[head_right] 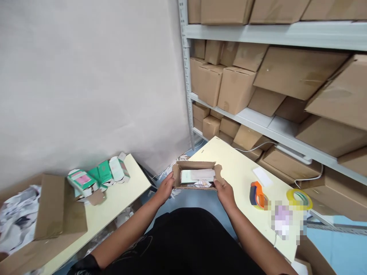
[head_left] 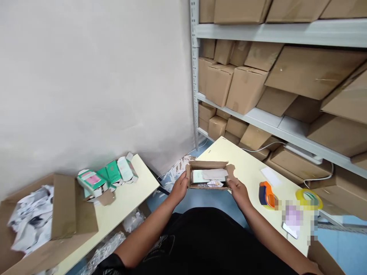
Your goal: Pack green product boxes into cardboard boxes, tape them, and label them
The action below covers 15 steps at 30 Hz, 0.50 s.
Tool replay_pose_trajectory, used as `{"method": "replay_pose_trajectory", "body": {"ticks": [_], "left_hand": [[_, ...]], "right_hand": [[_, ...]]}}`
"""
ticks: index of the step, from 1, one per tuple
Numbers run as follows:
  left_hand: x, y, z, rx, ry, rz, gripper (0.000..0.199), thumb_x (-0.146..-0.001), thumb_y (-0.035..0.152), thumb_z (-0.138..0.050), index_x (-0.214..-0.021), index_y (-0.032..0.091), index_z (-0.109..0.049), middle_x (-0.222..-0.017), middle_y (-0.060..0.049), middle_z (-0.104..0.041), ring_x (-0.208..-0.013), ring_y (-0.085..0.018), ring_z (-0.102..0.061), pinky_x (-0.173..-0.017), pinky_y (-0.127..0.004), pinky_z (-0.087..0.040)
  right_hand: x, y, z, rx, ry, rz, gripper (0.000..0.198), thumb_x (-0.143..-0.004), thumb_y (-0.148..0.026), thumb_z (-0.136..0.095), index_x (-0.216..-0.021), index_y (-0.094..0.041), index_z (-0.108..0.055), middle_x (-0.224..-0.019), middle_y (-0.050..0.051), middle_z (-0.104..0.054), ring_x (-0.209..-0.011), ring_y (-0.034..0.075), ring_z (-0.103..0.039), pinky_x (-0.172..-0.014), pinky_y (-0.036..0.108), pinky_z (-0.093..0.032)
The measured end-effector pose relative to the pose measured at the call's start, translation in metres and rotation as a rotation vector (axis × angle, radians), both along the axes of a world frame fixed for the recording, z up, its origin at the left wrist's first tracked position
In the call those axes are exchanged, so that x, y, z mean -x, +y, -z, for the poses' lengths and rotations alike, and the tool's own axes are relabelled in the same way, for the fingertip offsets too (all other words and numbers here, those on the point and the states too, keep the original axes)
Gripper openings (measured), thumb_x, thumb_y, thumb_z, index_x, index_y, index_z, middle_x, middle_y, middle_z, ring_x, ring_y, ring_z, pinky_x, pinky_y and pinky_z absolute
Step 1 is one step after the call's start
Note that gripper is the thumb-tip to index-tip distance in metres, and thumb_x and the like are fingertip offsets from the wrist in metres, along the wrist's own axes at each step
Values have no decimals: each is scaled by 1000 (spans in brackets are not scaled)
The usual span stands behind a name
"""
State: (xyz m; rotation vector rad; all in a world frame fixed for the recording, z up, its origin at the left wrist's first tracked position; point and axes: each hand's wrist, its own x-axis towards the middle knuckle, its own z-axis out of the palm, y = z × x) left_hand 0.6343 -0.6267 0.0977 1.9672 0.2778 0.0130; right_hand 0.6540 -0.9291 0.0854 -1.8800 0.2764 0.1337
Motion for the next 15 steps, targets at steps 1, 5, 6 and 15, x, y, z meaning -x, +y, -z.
{"method": "replay_pose_trajectory", "body": {"ticks": [1, 5, 6, 15], "left_hand": [[-9, -10, 1, -15, 13, 3, 45, -94, 34, -42, -130, 20, -64, -133, -10, -69, -125, -30, -62, -101, -41, -51], [-51, -48, 4, -44, 16, 106, 35, -91, 30, -47, -122, 20, -60, -117, -11, -71, -110, -28, -65, -95, -39, -51], [-63, -56, 7, -48, 32, 137, 32, -91, 30, -48, -119, 20, -59, -108, -9, -71, -102, -26, -66, -91, -39, -51], [-172, -121, 63, 22, 90, 480, 21, -92, 32, -47, -110, 24, -54, -92, -1, -66, -87, -21, -63, -87, -36, -49]], "right_hand": [[-1, -10, 4, -15, -18, 23, 51, -87, -61, -62, -111, -18, -78, -112, 10, -80, -109, 33, -72, -91, 39, -55], [-1, -39, 21, 4, -39, 109, 48, -91, -60, -56, -102, -19, -78, -108, 9, -80, -108, 32, -71, -92, 38, -53], [-1, -45, 25, 25, -36, 132, 48, -91, -60, -54, -99, -19, -78, -104, 9, -80, -106, 32, -70, -91, 38, -53], [-26, -91, 64, 205, 32, 316, 47, -93, -60, -47, -104, -23, -74, -104, 11, -78, -105, 33, -69, -92, 43, -52]]}}
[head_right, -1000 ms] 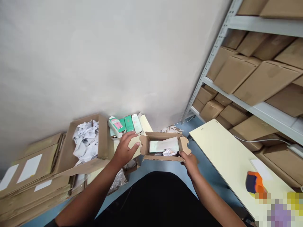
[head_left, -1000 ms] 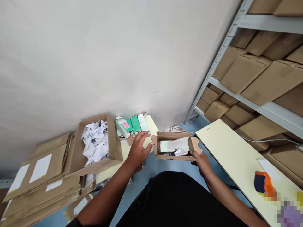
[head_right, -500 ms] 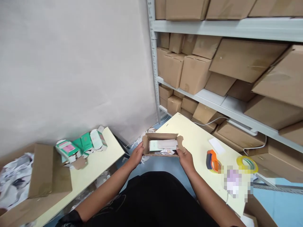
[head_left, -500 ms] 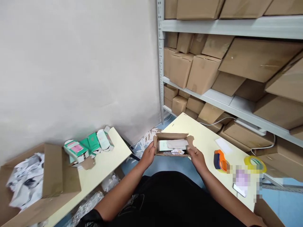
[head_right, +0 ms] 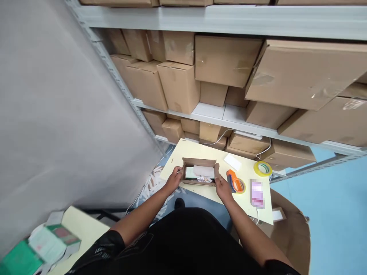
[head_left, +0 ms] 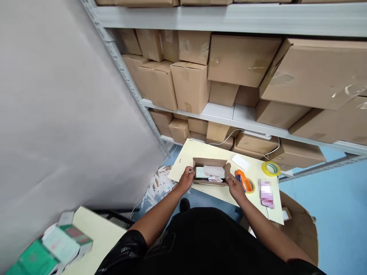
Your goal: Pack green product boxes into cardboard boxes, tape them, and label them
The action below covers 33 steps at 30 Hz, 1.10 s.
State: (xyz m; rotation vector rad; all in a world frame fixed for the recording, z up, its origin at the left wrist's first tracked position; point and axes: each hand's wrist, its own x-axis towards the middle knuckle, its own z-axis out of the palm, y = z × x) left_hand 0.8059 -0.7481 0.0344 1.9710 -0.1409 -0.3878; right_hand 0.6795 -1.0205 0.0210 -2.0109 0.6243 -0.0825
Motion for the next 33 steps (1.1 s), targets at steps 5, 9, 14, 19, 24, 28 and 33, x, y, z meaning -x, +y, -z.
{"method": "replay_pose_trajectory", "body": {"ticks": [5, 9, 14, 19, 24, 28, 33], "left_hand": [[-54, -23, 26, 40, 33, 177, 32, -96, 39, -49, -122, 22, -55, -119, -9, -69, -109, -26, -66, -100, -43, -49], [-81, -35, 49, 66, -71, 326, 43, -96, 41, -54, -132, 18, -56, -149, -18, -52, -140, -30, -51, -118, -47, -39], [-91, -21, 66, 73, -207, 590, 62, -102, 45, -48, -158, 19, -38, -172, -15, -21, -159, -29, -22, -128, -47, -27], [-88, -2, 67, -81, -322, 753, 104, -83, 48, -76, -166, 21, -20, -175, -16, -12, -160, -34, -19, -128, -53, -28], [-86, -17, 56, -156, -417, 638, 54, -101, 40, -54, -150, 19, -50, -170, -15, -29, -155, -29, -34, -127, -48, -32], [-86, -32, 45, -186, -323, 471, 38, -95, 39, -62, -128, 20, -63, -157, -15, -44, -139, -28, -54, -116, -46, -48], [-108, -52, 23, -200, -323, 351, 93, -76, 25, -77, -158, 21, -35, -163, -16, -35, -149, -33, -41, -121, -49, -41]], "right_hand": [[-26, -11, 17, 172, -53, 74, 44, -92, -57, -45, -96, -22, -71, -107, 12, -74, -108, 31, -66, -99, 46, -51], [-37, -10, 28, 151, -48, 195, 54, -93, -65, -44, -104, -20, -72, -113, 15, -73, -112, 32, -65, -105, 50, -49], [-19, 3, 37, -38, -130, 258, 75, -95, -74, -40, -140, -19, -62, -146, 15, -61, -133, 32, -58, -111, 51, -48], [6, 13, 36, 45, -151, 25, 73, -95, -70, -49, -151, -23, -54, -156, 14, -52, -147, 30, -45, -122, 52, -37], [-6, 9, 38, 189, -76, -34, 56, -97, -61, -51, -137, -24, -64, -152, 13, -51, -146, 30, -44, -123, 50, -37], [-26, 5, 45, 187, -77, 71, 45, -102, -56, -41, -113, -22, -69, -137, 15, -56, -125, 28, -59, -107, 46, -51], [-36, 2, 51, 125, -9, 150, 41, -92, -53, -55, -117, -21, -56, -113, 12, -64, -89, 26, -67, -79, 43, -57]]}}
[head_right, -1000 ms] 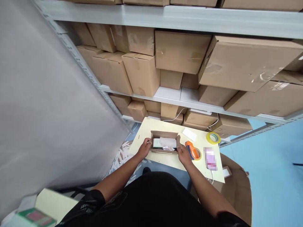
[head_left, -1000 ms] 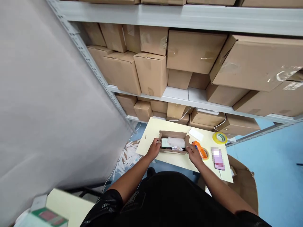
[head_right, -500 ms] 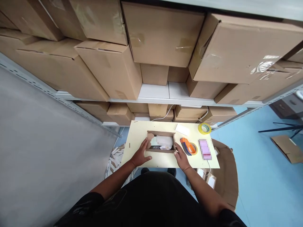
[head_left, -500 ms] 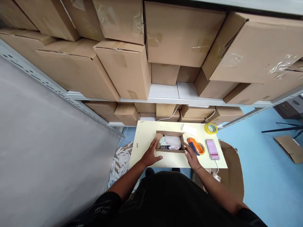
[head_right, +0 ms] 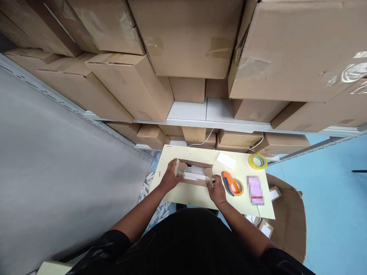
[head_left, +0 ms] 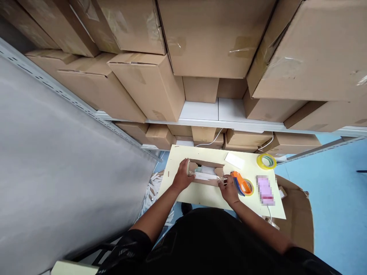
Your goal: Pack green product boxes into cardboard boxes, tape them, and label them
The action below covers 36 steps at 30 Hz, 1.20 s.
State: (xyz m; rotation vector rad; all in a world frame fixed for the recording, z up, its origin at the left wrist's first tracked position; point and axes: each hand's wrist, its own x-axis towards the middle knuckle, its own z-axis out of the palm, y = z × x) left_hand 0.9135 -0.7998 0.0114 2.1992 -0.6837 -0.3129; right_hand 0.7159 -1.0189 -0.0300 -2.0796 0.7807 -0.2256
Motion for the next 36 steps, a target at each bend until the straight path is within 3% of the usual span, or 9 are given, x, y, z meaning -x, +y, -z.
{"method": "replay_pose_trajectory", "body": {"ticks": [3, 6, 8, 15, 20, 24, 28, 31, 36], "left_hand": [[-22, -15, -16, -66, -55, 140, 92, -74, 21, -76, -158, 19, -38, -163, -15, -39, -152, -34, -36, -126, -50, -34], [-31, -21, -23, -129, -60, 255, 59, -86, 25, -67, -144, 20, -58, -144, -12, -61, -137, -30, -55, -119, -49, -44], [-25, -16, -19, -123, -93, 305, 43, -93, 28, -61, -134, 19, -67, -137, -12, -66, -137, -30, -55, -119, -50, -44], [9, 13, 21, -82, -251, 427, 50, -103, 31, -46, -150, 15, -52, -166, -12, -39, -160, -30, -20, -129, -58, -27], [9, 14, 30, -76, -286, 459, 52, -105, 28, -40, -155, 13, -46, -169, -14, -33, -161, -30, -16, -130, -58, -26], [9, 15, 31, -72, -275, 450, 54, -105, 28, -41, -157, 15, -44, -170, -12, -32, -161, -31, -17, -129, -59, -26], [11, 16, 29, -98, -276, 441, 55, -103, 28, -41, -157, 16, -43, -169, -12, -33, -161, -31, -18, -129, -59, -26], [14, 12, 22, -123, -291, 411, 53, -101, 27, -43, -153, 17, -48, -167, -13, -37, -159, -32, -22, -129, -60, -23], [20, -8, 5, -155, -315, 391, 44, -94, 14, -48, -135, 19, -65, -146, -17, -58, -146, -37, -42, -127, -61, -22]], "right_hand": [[-2, -4, 0, -21, 26, 26, 46, -88, -52, -58, -121, -20, -52, -105, 9, -65, -82, 25, -67, -75, 42, -56], [-3, -5, -1, -20, 15, 16, 47, -87, -52, -58, -120, -21, -52, -109, 10, -65, -83, 24, -67, -76, 41, -56], [-5, -3, -3, -25, 16, 20, 47, -87, -52, -58, -122, -21, -52, -112, 10, -65, -84, 23, -67, -77, 41, -56], [7, -11, -10, 41, 45, -9, 49, -92, -53, -55, -127, -20, -55, -119, 13, -67, -99, 28, -67, -89, 45, -55], [54, -50, 2, 426, 269, 54, 39, -94, -49, -53, -117, -20, -66, -121, 19, -68, -120, 37, -58, -102, 52, -45], [63, -57, 25, 432, 597, 49, 34, -92, -44, -58, -112, -20, -69, -109, 20, -72, -114, 39, -61, -94, 55, -43], [49, -53, 32, 457, 635, 123, 29, -91, -32, -54, -111, -18, -71, -109, 22, -73, -121, 40, -60, -100, 57, -38], [51, -59, 20, 289, 568, 214, 32, -86, -38, -57, -107, -18, -72, -98, 17, -74, -105, 37, -67, -93, 51, -45], [70, -70, -25, -247, 171, 398, 32, -77, -51, -63, -83, -21, -69, -69, 2, -68, -69, 24, -62, -63, 33, -47]]}}
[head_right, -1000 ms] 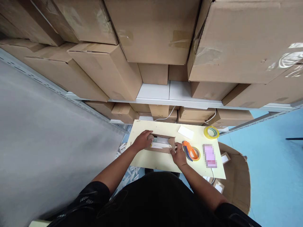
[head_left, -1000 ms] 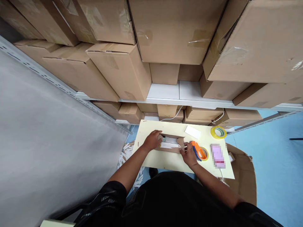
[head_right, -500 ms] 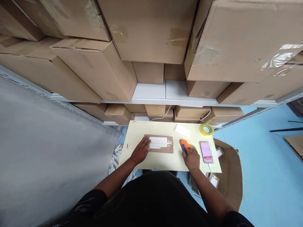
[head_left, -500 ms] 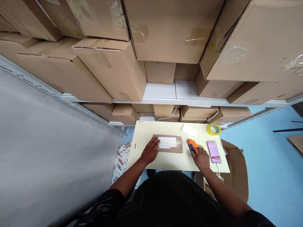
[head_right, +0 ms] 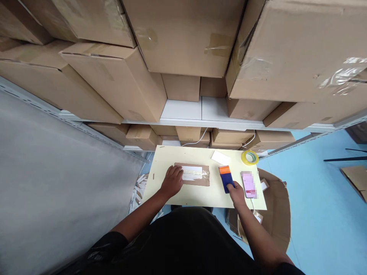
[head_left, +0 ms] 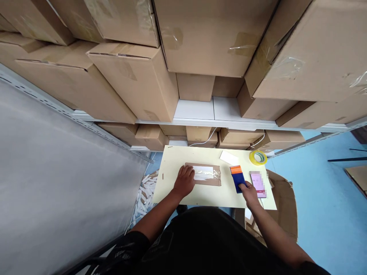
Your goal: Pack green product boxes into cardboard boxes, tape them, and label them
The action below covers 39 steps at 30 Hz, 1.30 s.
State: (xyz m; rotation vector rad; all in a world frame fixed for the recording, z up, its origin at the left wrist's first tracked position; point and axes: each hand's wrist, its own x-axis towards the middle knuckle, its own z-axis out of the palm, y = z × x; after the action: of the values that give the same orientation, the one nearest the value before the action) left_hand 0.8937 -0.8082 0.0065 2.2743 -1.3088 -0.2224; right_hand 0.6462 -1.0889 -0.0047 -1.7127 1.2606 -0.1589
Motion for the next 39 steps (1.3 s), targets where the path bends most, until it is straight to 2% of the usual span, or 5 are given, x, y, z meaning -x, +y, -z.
{"method": "replay_pose_trajectory", "body": {"ticks": [8, 13, 18, 31, 39], "left_hand": [[-14, -25, -6, 111, 316, 28, 33, -83, 11, -53, -103, 23, -78, -111, -11, -72, -113, -30, -61, -106, -51, -49], [-32, -31, -23, 280, 854, -187, 39, -99, 40, -43, -107, 21, -77, -103, -7, -75, -96, -23, -68, -88, -39, -56], [-37, -40, -37, 161, 1230, -302, 38, -87, 50, -64, -99, 15, -73, -74, -2, -66, -61, -14, -58, -54, -25, -45], [-23, -35, -34, 193, 1361, -397, 27, -84, 40, -69, -95, 16, -70, -62, 4, -55, -56, -10, -49, -55, -23, -36], [-19, -38, -30, 129, 963, -468, 17, -89, 26, -57, -82, 19, -71, -78, -1, -71, -72, -16, -62, -66, -26, -43]], "right_hand": [[-70, 27, -78, -249, -221, -197, 54, -73, -72, -73, -63, -19, -64, -56, 0, -61, -53, 16, -49, -53, 28, -38], [-117, 39, -81, -145, -102, -450, 52, -70, -68, -76, -57, -20, -62, -50, -3, -54, -50, 13, -46, -50, 25, -33], [-127, 39, -80, -50, -46, -609, 51, -73, -68, -74, -61, -19, -65, -54, -3, -57, -53, 12, -48, -51, 25, -35], [-132, 37, -84, 73, 85, -743, 52, -78, -70, -67, -62, -21, -60, -56, -3, -53, -56, 13, -48, -54, 25, -33], [-139, 40, -91, 131, 193, -790, 51, -80, -71, -66, -68, -21, -68, -60, -1, -62, -59, 15, -56, -55, 25, -35]]}}
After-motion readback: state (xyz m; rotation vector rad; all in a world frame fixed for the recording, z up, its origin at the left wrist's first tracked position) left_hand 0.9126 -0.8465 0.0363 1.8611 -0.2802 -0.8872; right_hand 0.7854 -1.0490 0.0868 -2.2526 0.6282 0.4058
